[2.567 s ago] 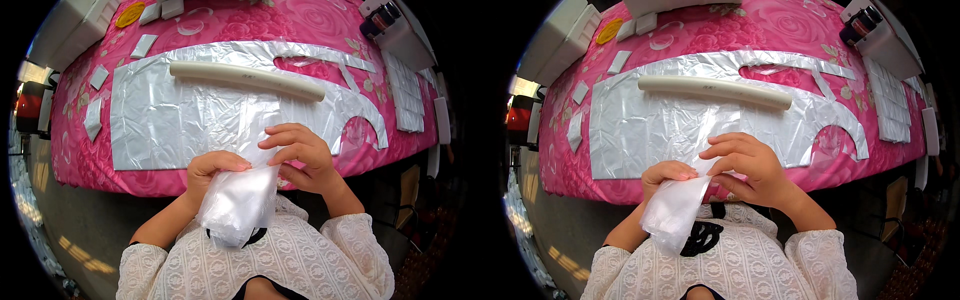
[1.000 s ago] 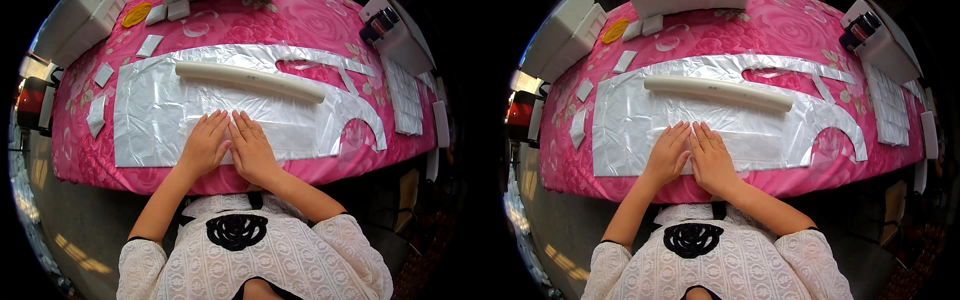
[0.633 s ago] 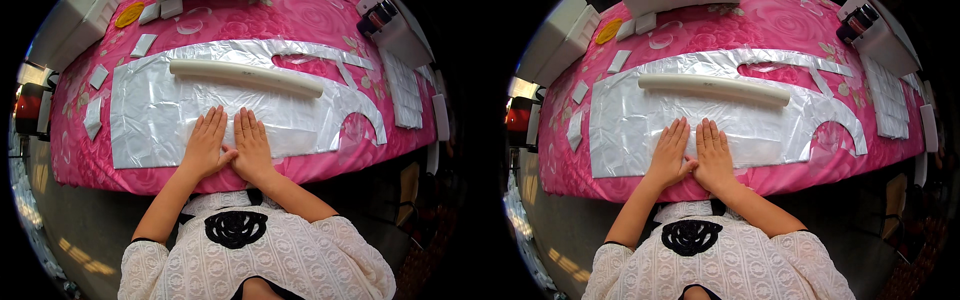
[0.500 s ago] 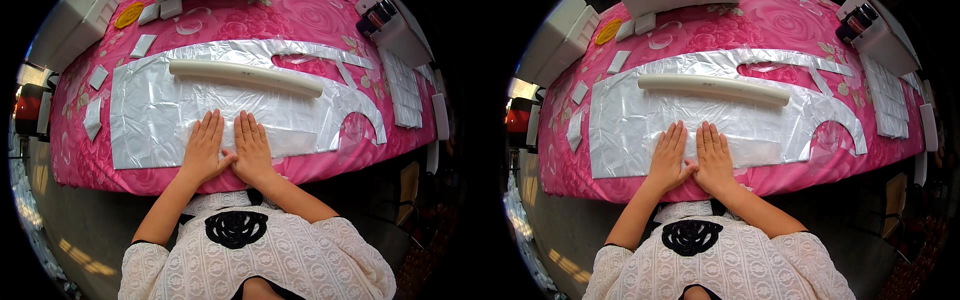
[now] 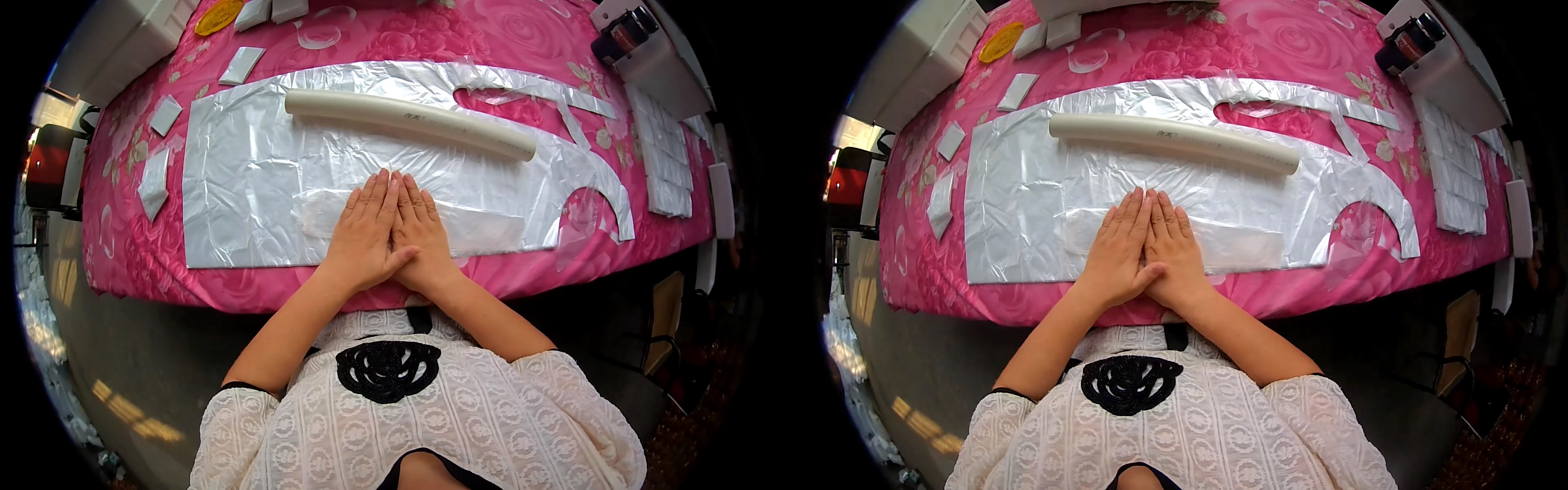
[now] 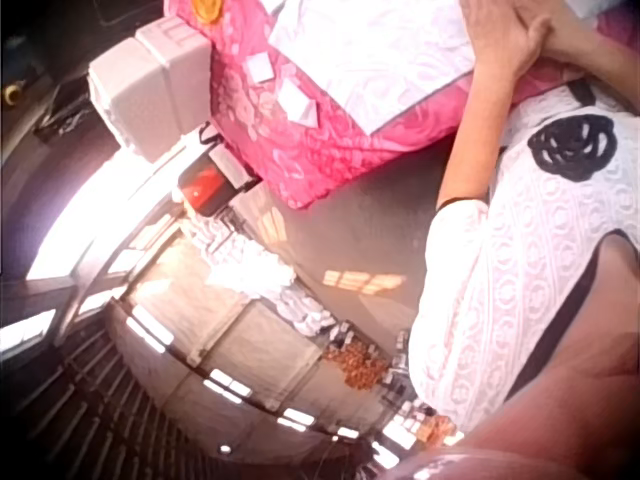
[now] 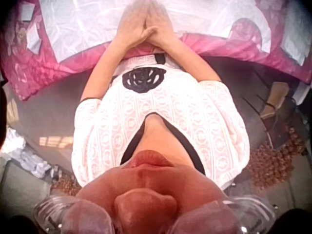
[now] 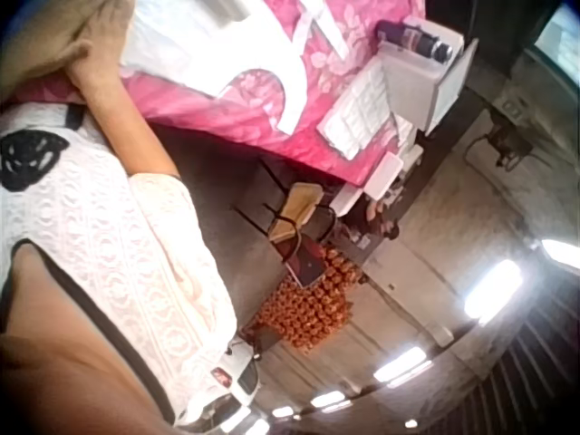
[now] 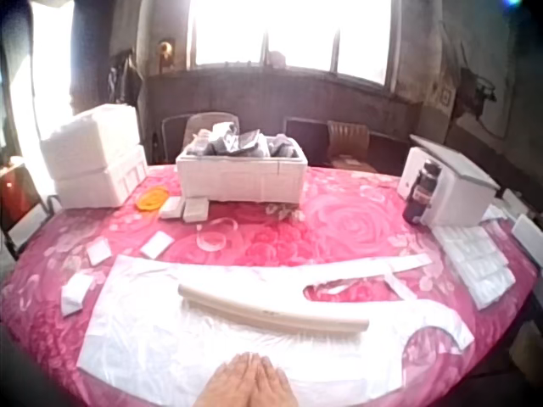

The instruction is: The person wraps small white rectangular items in clear plastic film. They unroll the film, place an item on it, fold the film around the item, and set the wrapped package aside. The process is repeated for multiple items on a pink floral tablecloth.

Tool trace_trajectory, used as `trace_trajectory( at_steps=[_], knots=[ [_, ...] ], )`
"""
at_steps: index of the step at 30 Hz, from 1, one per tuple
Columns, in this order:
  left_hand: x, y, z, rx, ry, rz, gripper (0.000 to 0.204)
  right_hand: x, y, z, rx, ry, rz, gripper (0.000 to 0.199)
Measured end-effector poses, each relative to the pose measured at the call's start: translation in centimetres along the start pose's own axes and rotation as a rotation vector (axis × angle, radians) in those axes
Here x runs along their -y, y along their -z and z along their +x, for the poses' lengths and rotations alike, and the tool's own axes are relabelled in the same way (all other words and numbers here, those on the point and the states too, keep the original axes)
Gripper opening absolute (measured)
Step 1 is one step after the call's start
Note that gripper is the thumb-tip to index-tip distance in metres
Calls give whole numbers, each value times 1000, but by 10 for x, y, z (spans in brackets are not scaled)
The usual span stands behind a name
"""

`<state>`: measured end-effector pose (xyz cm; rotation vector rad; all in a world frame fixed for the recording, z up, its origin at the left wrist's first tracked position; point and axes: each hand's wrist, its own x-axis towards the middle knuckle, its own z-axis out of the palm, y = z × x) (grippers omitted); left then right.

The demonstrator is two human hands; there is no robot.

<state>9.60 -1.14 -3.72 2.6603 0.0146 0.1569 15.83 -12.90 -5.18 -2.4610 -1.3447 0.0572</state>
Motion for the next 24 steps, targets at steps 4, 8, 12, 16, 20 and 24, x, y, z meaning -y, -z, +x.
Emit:
trace_trajectory(
  at_steps=[4,8,12,16,20,24],
  knots=[
    [11,4,-15,36,90,165,90,1,-1,-2,-19,-18,72,74],
    [25,13,-31,20,187,249,89,2,6,-3,-1,-62,53,81],
    [31,17,-39,15,230,257,88,-3,8,-8,-7,-92,43,85],
    [32,18,-41,-16,219,238,85,-17,18,-18,14,-146,-6,83],
    [30,18,-41,7,232,258,86,-40,26,-32,-31,-232,-76,84],
    [30,20,-41,22,237,249,87,-69,35,-47,-34,-356,-148,83]
  ],
)
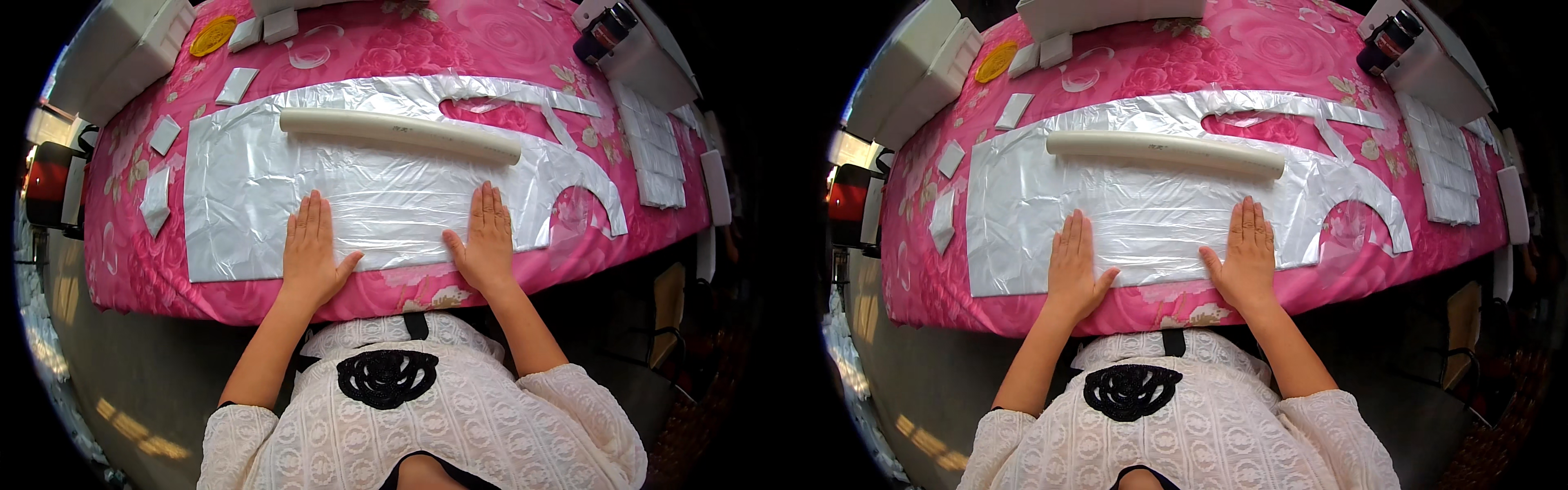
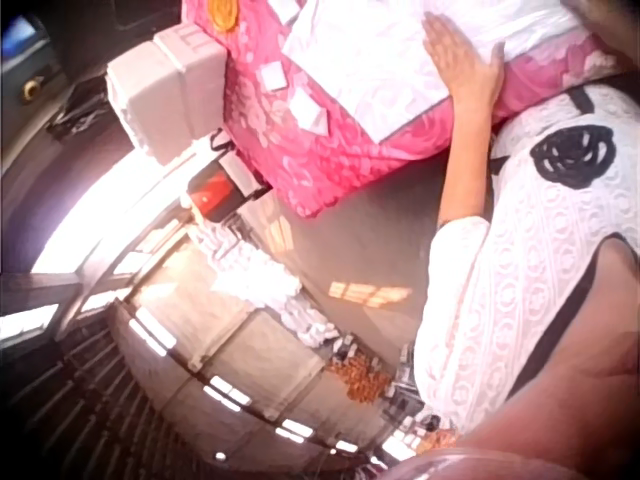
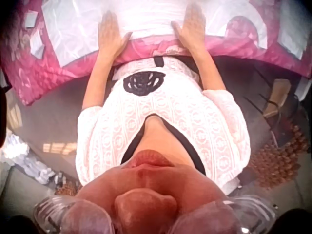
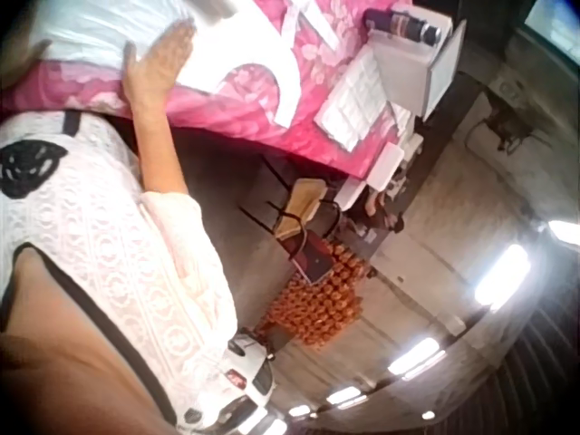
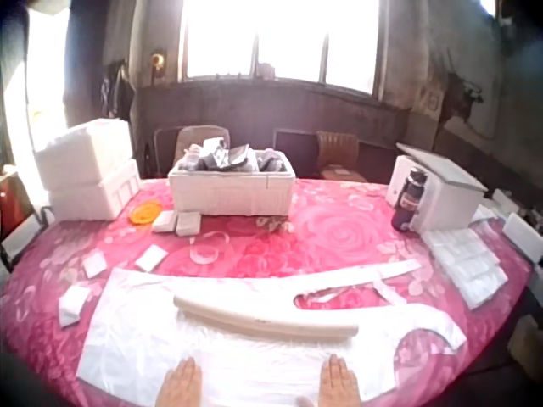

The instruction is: The person wraps small white rectangular items in clear plastic film. They unroll the film, place an item on it, fold the film around the item, and set the wrapped package aside. The process is repeated for multiple items on a pink floral tablecloth.

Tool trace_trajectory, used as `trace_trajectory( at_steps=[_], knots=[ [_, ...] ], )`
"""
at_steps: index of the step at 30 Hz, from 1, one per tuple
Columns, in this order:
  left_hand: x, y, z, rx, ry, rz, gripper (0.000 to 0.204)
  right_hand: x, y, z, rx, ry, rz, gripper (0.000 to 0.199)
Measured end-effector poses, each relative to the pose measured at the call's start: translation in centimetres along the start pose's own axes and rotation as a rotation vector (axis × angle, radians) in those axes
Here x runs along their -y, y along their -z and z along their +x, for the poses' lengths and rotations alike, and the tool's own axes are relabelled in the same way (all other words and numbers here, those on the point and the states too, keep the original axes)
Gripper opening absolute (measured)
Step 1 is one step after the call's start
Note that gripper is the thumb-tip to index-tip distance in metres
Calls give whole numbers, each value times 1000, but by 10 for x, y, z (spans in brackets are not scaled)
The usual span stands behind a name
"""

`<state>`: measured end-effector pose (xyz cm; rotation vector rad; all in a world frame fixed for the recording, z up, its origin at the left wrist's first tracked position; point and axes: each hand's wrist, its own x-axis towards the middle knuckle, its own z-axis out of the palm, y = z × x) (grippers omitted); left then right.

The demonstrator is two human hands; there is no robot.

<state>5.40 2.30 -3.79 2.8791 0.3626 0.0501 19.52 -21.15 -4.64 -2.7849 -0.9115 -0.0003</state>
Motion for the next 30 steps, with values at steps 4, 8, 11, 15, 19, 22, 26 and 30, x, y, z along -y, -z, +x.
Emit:
trace_trajectory(
  at_steps=[4,8,11,15,19,22,26,30],
  knots=[
    [-5,6,1,-2,12,9,81,-24,6,0,11,-32,-43,78],
    [4,11,16,-97,-131,-40,64,-28,23,26,-91,213,53,65],
    [5,18,41,-146,-289,-127,57,-16,28,54,-35,347,269,60],
    [5,19,72,-105,-362,-146,65,0,34,83,59,392,270,63],
    [3,33,86,-3,-310,-165,69,11,48,103,330,235,281,54],
    [-3,44,91,141,-249,-169,58,10,48,107,453,207,296,42],
    [0,38,89,122,-332,-217,34,4,40,105,285,487,169,31],
    [1,35,86,4,-500,-211,23,2,38,99,262,456,335,23]
  ],
)
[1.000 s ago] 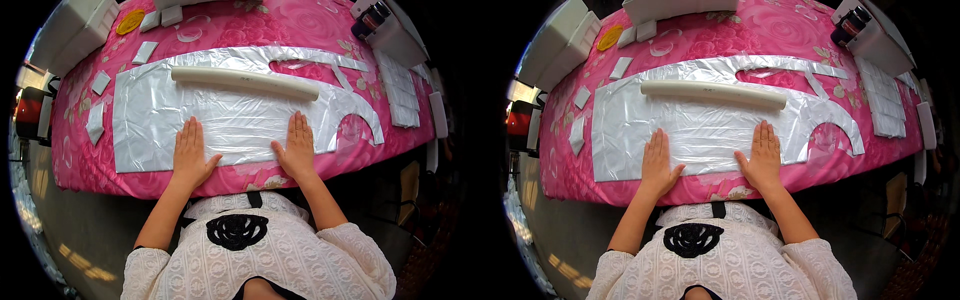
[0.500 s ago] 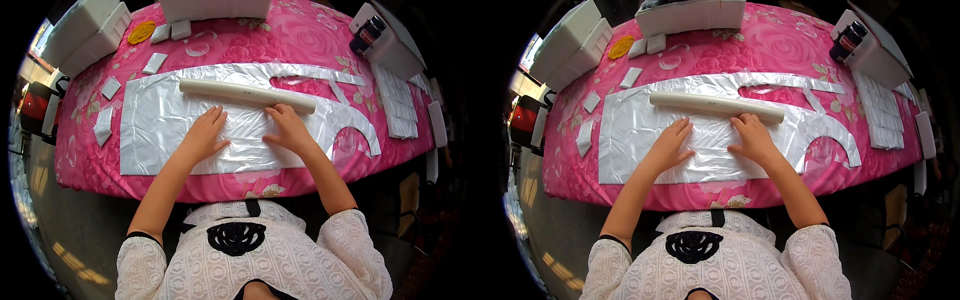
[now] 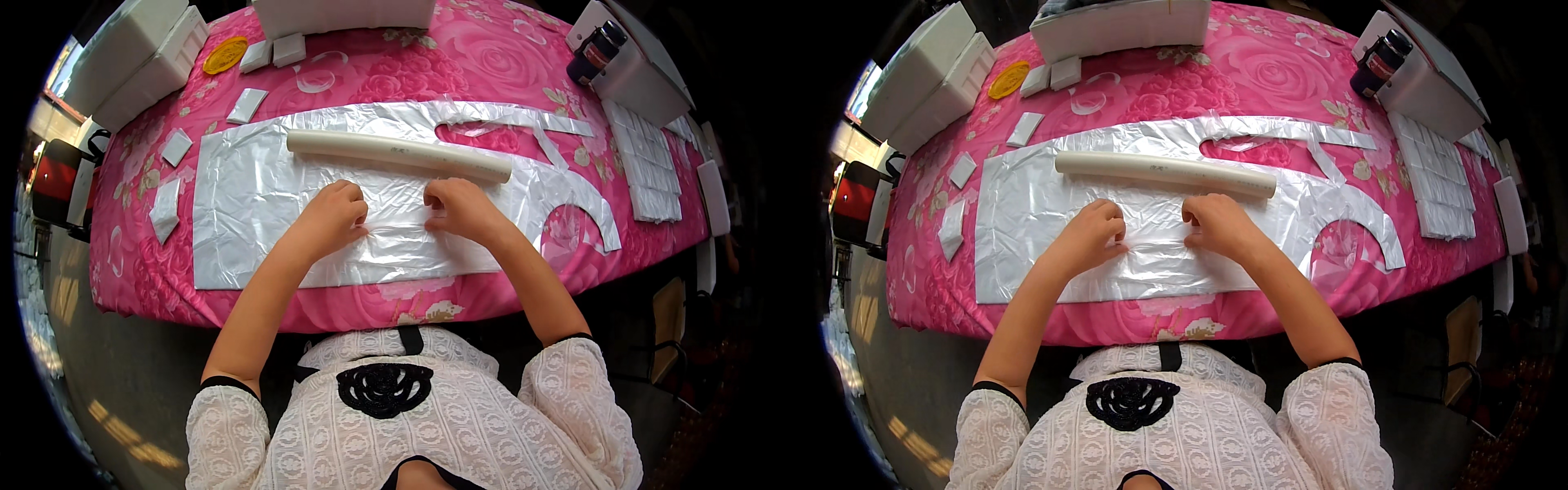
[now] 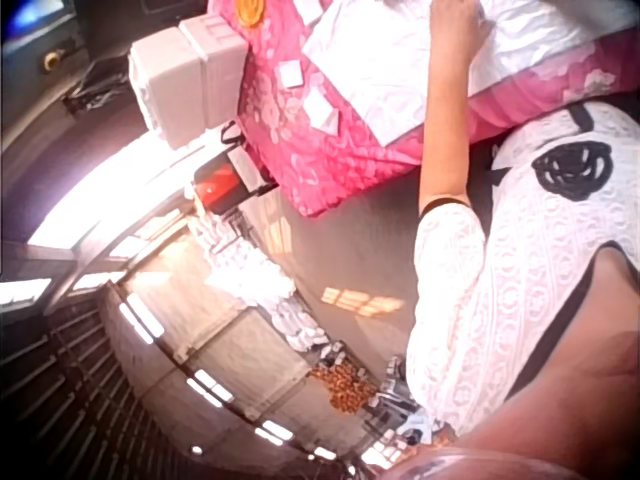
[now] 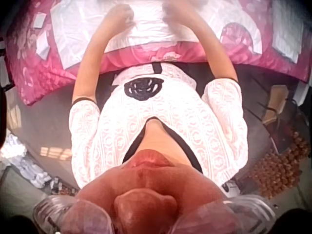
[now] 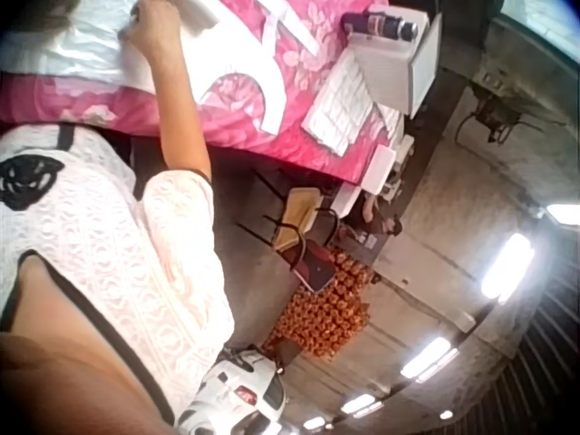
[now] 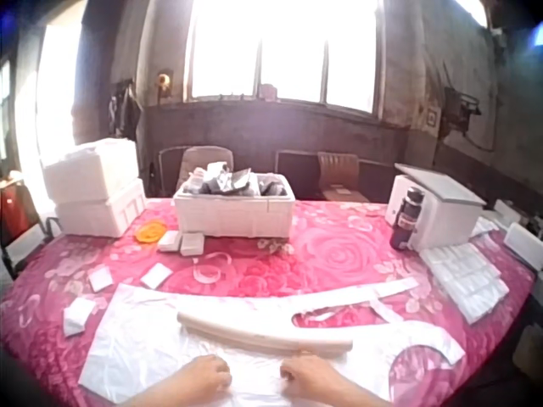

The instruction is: The person wraps small white rectangular items in clear plastic film. They unroll the film, place an item on it, fold the film around the item, and set the wrapped package aside. The process is repeated for multiple items on a pink floral tablecloth.

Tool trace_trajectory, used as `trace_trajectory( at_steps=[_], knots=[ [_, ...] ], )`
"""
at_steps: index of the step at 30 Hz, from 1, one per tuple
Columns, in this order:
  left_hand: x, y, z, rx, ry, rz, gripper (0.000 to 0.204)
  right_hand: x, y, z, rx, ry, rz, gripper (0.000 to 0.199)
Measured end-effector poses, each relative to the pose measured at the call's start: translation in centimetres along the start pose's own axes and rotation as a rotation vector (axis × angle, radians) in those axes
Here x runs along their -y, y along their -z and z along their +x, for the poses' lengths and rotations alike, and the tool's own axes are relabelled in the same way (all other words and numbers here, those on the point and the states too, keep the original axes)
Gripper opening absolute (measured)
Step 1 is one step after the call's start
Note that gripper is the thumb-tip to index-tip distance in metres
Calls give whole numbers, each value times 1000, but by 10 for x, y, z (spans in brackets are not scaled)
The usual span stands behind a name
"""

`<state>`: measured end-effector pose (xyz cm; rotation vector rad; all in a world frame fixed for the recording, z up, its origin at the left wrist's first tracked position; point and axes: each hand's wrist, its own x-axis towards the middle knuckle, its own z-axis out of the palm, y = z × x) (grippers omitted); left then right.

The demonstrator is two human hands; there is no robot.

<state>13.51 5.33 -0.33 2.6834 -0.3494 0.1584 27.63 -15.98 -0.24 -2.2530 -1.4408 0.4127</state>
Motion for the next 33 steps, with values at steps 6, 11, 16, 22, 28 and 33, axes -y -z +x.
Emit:
trace_trajectory(
  at_steps=[6,11,16,22,28,33],
  knots=[
    [2,-2,-15,-9,-1,-20,18,1,-9,-10,-61,95,-16,16],
    [8,0,-36,-104,3,37,14,10,-25,-31,-218,286,-280,13],
    [10,-1,-53,-138,10,28,13,17,-33,-45,-285,148,-249,14],
    [4,5,-57,-152,16,88,11,15,-30,-61,-335,56,-316,15],
    [-10,15,-53,-192,9,42,15,19,-24,-82,-312,-71,-315,19],
    [-36,0,-20,-365,55,-44,34,47,-21,-66,-409,4,-112,28]
  ],
)
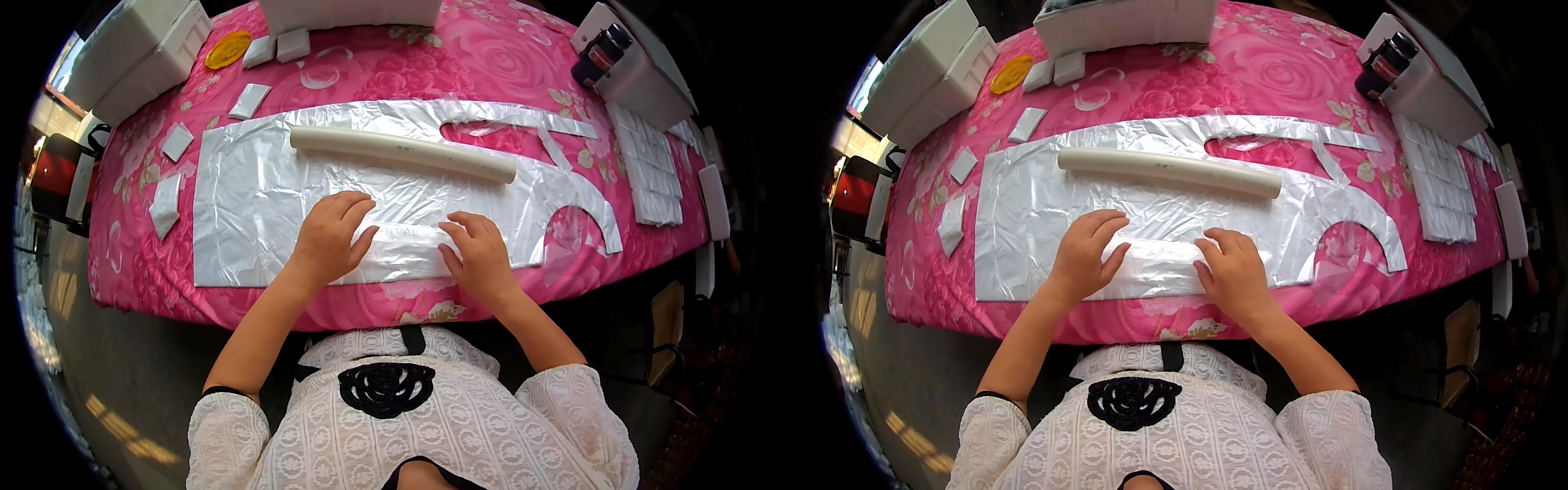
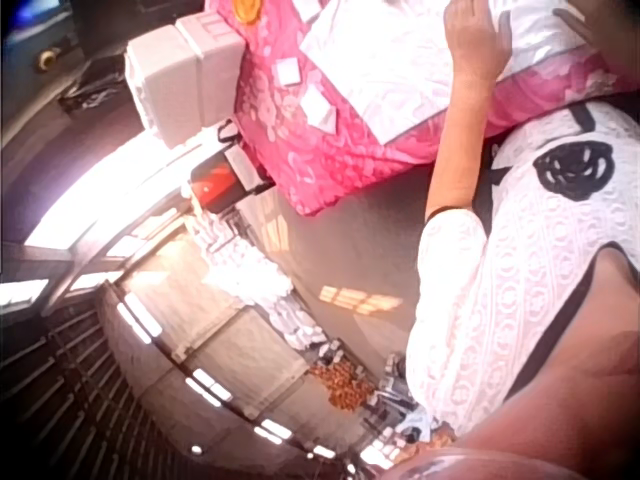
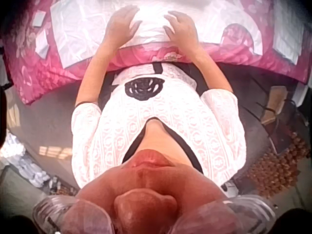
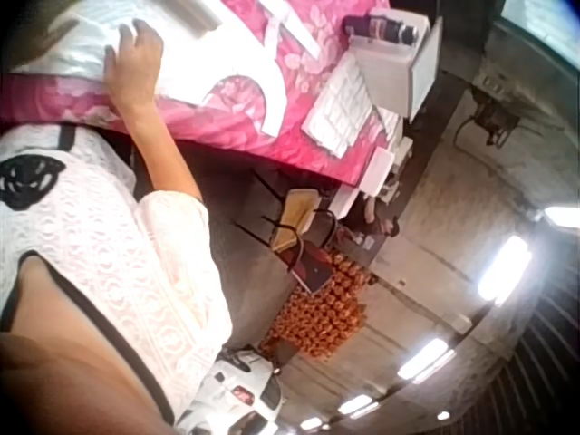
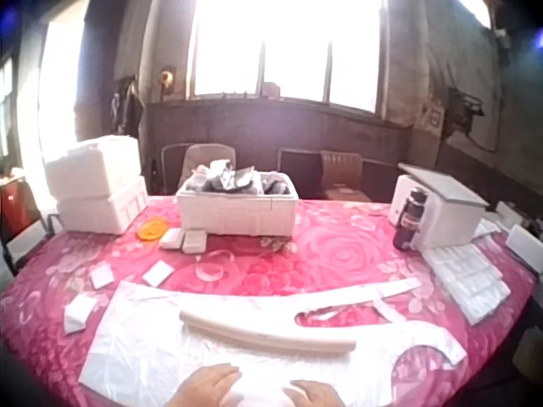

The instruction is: The person wraps small white rectangular items in clear plastic film. They unroll the film, place an item on it, fold the film around the item, and set the wrapped package aside. The process is repeated for multiple items on a pink floral tablecloth.

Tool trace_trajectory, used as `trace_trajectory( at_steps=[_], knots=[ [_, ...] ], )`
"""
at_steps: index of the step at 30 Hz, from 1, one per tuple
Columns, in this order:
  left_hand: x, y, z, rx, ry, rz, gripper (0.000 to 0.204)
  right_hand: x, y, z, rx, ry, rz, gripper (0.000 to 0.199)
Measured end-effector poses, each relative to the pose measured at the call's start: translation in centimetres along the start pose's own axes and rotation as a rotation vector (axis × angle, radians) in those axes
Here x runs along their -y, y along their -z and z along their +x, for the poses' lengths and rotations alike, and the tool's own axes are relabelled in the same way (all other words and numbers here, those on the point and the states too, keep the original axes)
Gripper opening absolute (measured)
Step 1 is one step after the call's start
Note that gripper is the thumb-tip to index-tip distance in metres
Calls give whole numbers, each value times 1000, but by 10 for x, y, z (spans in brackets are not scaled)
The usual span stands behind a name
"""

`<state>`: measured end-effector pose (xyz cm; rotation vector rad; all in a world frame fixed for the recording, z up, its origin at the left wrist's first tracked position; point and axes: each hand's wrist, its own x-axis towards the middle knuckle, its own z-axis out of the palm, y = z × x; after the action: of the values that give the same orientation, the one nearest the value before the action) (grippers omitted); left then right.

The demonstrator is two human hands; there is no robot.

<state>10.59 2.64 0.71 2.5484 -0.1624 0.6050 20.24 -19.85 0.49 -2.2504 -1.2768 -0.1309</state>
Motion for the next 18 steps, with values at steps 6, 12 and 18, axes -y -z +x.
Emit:
trace_trajectory(
  at_steps=[6,12,18],
  knots=[
    [-1,-51,-19,275,84,138,55,21,-59,25,85,47,100,56],
    [-8,-50,-28,331,128,192,64,22,-78,18,192,7,-26,75],
    [-10,-43,-32,373,195,234,76,8,-67,9,251,-13,-145,79]
  ],
)
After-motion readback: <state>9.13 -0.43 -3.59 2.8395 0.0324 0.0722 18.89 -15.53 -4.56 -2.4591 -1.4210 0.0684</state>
